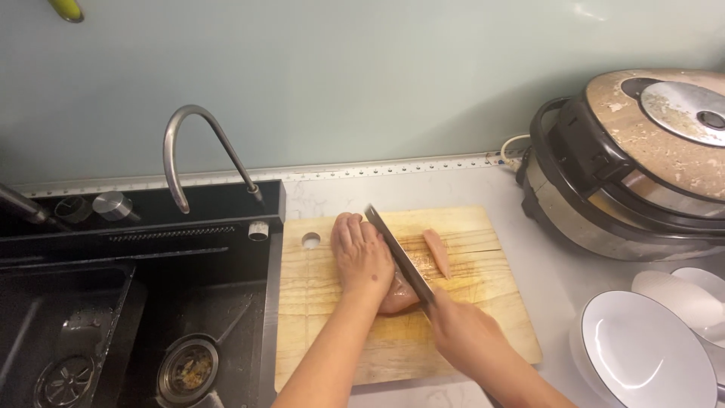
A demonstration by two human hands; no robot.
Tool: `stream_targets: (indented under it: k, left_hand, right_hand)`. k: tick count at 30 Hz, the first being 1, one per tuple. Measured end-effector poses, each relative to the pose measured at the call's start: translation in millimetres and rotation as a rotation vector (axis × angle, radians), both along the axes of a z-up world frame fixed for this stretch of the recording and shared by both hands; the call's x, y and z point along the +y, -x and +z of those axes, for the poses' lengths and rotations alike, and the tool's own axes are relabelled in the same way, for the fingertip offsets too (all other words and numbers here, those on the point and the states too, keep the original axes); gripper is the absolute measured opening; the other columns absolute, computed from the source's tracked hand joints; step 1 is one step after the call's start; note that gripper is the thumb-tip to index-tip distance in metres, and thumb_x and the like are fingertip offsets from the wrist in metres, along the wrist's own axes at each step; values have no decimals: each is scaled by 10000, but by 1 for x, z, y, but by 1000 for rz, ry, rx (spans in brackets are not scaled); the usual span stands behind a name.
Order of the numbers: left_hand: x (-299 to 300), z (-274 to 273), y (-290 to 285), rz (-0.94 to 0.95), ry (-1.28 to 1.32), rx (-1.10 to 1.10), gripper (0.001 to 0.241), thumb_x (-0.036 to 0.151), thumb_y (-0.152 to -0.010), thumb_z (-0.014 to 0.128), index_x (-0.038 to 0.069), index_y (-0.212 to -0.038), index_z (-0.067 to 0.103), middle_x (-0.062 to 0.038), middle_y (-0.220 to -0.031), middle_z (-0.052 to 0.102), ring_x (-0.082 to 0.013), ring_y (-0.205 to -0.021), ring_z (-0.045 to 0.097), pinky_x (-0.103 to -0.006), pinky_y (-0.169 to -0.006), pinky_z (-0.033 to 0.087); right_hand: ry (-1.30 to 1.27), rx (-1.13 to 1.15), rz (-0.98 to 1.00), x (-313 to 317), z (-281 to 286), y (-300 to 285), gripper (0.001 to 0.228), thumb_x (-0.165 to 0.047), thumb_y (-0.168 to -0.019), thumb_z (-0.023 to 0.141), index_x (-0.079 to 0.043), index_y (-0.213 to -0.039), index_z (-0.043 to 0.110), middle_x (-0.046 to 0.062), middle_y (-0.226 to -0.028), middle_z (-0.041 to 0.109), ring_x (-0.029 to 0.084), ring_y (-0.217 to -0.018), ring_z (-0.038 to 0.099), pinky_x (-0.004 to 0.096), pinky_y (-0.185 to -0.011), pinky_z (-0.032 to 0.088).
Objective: Cutting raw chicken breast into small pieces on a wooden cutting board using a cleaver.
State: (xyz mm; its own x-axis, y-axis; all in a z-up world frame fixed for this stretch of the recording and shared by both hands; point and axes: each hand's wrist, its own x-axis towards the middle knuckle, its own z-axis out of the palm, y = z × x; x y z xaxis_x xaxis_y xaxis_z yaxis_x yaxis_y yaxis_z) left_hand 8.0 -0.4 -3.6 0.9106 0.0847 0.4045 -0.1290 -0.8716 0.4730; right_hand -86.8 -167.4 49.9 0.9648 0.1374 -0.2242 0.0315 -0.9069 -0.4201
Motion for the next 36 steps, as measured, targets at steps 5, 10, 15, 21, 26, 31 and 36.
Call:
stream_targets:
  k: [5, 10, 15, 21, 26, 31, 36]
  left_hand:
    - [19, -18, 9, 15, -14, -73, 400, 248, -970, 568, -75, -1205, 536, -275, -1416, 452, -402, -1408, 343, -506, -1194, 229]
    - [21, 29, 57, 119, 113, 325, 553, 438, -988, 629, -24, -1263, 498, -275, -1416, 402, -371, -1346, 362, -529, -1129, 259]
    - [7, 44, 80, 142, 127, 512, 652, 489, -794, 771, 46, -1201, 519, -179, -1282, 561, -318, -1290, 489, -478, -1109, 352]
    - [13, 6, 57, 154, 374, 566, 578, 333, -861, 721, 76, -1325, 491, -171, -1141, 723, -331, -1049, 693, -447, -913, 532]
    - [30, 38, 56, 139, 669, 813, 636, 170, -794, 800, 55, -1337, 490, -119, -1188, 694, -209, -1008, 735, -339, -881, 598]
    - [51, 13, 49, 63, 644, 788, 534, 112, -788, 765, 54, -1307, 648, -123, -1185, 766, -167, -991, 730, -278, -884, 557]
    - [42, 48, 60, 168, 769, 820, 582, 98, -867, 726, 44, -1380, 456, -156, -1223, 654, -252, -1046, 716, -312, -861, 607]
  right_hand:
    - [-72, 351, -278, -51, 9, 10, 286, -341, -1015, 502, -95, -1113, 611, 143, -677, 680, 274, -486, 650, 431, -512, 549]
    - [-461, 356, -390, -74, 12, 1, 295, -326, -1023, 539, -41, -1062, 606, 117, -545, 550, 245, -365, 515, 398, -396, 431]
    - [-1140, 578, -619, -93, -12, -11, 294, -315, -1032, 517, -56, -896, 493, 19, -551, 445, 155, -339, 362, 324, -371, 324]
    - [-1334, 738, -550, -100, -18, -14, 323, -381, -1027, 517, -106, -859, 510, -28, -550, 422, 95, -339, 325, 296, -360, 314]
    - [-1148, 708, -564, -116, -38, -22, 380, -392, -1048, 516, -66, -853, 496, 15, -586, 454, 131, -373, 376, 312, -395, 341]
    - [-881, 430, -636, -87, 8, -23, 293, -320, -1032, 487, -43, -970, 562, 55, -646, 532, 169, -411, 448, 320, -421, 370]
    - [-939, 340, -618, -94, 12, -16, 281, -325, -1023, 464, -67, -968, 559, 61, -612, 525, 178, -375, 441, 323, -397, 375]
